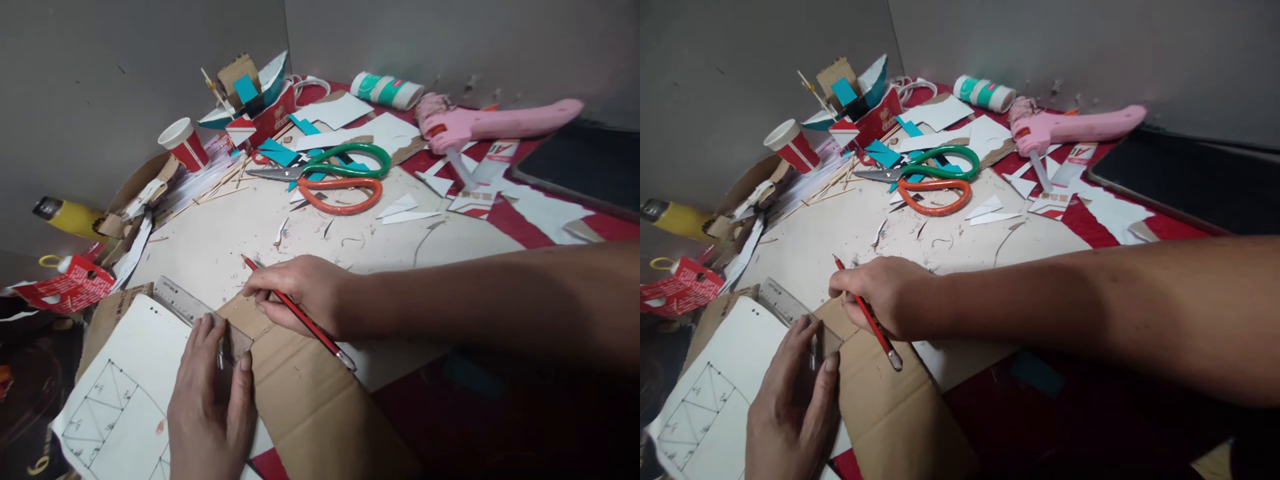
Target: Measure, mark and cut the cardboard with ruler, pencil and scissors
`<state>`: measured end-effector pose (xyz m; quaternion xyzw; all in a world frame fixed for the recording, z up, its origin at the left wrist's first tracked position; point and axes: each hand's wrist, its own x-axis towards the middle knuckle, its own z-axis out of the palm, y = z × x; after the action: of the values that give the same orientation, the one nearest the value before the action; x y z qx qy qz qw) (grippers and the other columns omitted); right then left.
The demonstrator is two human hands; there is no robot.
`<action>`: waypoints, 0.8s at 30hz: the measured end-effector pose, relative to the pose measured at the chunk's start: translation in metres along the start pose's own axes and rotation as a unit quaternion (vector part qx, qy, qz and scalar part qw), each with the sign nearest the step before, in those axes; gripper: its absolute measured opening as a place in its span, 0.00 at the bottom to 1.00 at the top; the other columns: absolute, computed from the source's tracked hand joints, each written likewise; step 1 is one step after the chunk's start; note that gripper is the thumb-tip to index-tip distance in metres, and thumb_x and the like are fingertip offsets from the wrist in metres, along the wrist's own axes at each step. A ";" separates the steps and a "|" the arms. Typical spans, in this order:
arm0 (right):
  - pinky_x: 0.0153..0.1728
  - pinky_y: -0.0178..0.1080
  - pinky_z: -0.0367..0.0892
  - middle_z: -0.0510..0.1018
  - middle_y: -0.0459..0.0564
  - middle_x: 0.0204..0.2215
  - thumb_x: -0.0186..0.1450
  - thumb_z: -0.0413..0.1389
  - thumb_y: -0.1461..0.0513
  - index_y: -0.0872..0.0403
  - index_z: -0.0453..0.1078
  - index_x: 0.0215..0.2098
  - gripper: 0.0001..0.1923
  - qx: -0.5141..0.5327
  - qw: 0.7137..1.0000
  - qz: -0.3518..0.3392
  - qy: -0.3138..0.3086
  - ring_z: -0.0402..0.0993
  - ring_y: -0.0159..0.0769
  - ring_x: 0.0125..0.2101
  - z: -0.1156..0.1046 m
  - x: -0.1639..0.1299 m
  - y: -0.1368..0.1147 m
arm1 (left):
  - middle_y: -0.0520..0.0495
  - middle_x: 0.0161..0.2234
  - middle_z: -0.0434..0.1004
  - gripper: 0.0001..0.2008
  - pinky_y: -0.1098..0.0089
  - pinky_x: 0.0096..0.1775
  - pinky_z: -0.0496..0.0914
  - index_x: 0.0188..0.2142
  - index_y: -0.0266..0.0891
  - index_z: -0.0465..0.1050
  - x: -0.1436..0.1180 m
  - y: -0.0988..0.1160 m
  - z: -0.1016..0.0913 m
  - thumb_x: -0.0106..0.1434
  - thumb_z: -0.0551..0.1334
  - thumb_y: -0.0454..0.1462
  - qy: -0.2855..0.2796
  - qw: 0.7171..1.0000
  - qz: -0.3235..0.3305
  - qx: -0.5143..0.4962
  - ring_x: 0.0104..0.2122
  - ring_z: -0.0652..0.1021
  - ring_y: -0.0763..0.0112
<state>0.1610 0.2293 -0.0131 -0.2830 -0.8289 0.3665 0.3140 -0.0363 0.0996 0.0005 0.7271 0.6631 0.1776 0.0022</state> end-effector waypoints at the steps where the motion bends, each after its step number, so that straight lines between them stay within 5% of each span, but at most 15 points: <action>1: 0.33 0.34 0.67 0.82 0.51 0.32 0.63 0.56 0.66 0.56 0.75 0.43 0.10 0.001 1.000 -0.001 0.003 0.77 0.35 0.31 0.001 0.000 0.001 | 0.30 0.60 0.70 0.24 0.45 0.58 0.69 0.60 0.35 0.67 0.000 0.000 0.001 0.67 0.61 0.41 0.001 1.000 -0.009 -0.001 0.61 0.70 0.47; 9: 0.35 0.34 0.69 0.83 0.51 0.33 0.63 0.56 0.68 0.56 0.75 0.42 0.10 0.021 1.000 -0.006 0.010 0.79 0.35 0.32 0.003 0.001 0.001 | 0.29 0.56 0.75 0.19 0.46 0.53 0.74 0.55 0.32 0.72 0.000 -0.006 0.004 0.66 0.63 0.36 0.055 0.993 0.101 0.038 0.56 0.76 0.48; 24: 0.37 0.37 0.70 0.82 0.51 0.34 0.69 0.49 0.63 0.56 0.71 0.54 0.17 0.047 0.997 0.009 0.057 0.79 0.36 0.33 -0.003 0.002 -0.002 | 0.26 0.53 0.76 0.18 0.47 0.50 0.77 0.53 0.26 0.73 0.003 -0.006 0.001 0.67 0.61 0.36 0.051 0.988 0.126 0.070 0.54 0.77 0.45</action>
<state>0.1617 0.2308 -0.0093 -0.2961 -0.7885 0.3916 0.3705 -0.0420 0.1034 -0.0015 0.7933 0.5763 0.1665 -0.1046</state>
